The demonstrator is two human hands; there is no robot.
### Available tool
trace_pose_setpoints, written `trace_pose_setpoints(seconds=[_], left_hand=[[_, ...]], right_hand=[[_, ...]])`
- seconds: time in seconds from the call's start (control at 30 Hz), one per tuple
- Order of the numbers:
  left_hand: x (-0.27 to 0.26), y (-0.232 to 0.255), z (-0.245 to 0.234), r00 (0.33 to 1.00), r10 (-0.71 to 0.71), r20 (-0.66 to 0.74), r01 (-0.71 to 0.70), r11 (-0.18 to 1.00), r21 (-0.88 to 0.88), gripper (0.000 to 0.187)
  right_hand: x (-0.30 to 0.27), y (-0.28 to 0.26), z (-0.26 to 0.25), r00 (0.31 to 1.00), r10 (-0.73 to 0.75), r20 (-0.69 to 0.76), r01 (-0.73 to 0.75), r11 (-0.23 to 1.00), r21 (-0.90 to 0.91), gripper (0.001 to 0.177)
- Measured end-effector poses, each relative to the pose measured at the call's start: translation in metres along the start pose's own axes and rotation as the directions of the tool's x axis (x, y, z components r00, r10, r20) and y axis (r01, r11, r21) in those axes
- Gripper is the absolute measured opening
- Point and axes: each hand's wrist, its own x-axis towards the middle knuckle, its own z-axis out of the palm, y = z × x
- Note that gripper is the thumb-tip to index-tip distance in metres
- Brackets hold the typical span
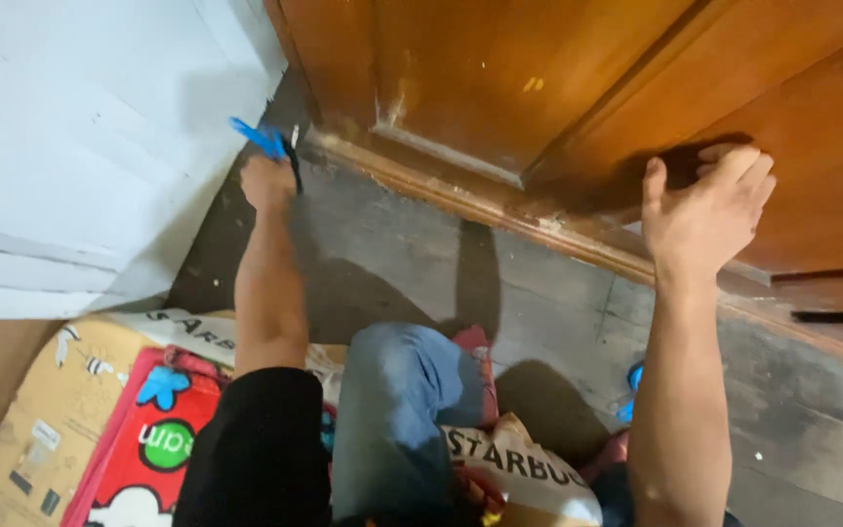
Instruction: Cleaning the crevices and surfaces of a wooden cabinet using a small brush and dustpan.
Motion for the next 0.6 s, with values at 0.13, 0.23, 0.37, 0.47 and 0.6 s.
trace_pose_setpoints(seconds=[0.13,0.23,0.37,0.47,0.6], left_hand=[[0.007,0.012,0.001,0.960,0.205,-0.189,-0.259,0.906,-0.333,0.027],[0.006,0.013,-0.001,0.980,0.179,-0.091,-0.191,0.969,-0.155,0.026],[0.028,0.002,0.013,0.923,0.199,-0.330,-0.290,0.923,-0.253,0.037],[-0.025,0.025,-0.010,0.977,0.195,0.086,-0.159,0.936,-0.315,0.029],[0.009,0.002,0.014,0.991,0.039,-0.125,-0.045,0.998,-0.047,0.038]], right_hand=[[0.003,-0.001,0.004,1.000,0.002,-0.026,-0.003,0.999,-0.037,0.052],[0.001,-0.002,0.003,0.999,0.015,-0.032,-0.016,0.999,-0.028,0.055],[0.003,-0.007,-0.003,1.000,0.028,0.003,-0.028,0.999,-0.030,0.049],[-0.002,0.000,0.003,0.998,-0.035,-0.045,0.034,0.999,-0.024,0.055],[0.001,-0.004,0.002,0.997,-0.014,-0.081,0.012,1.000,-0.023,0.062]])
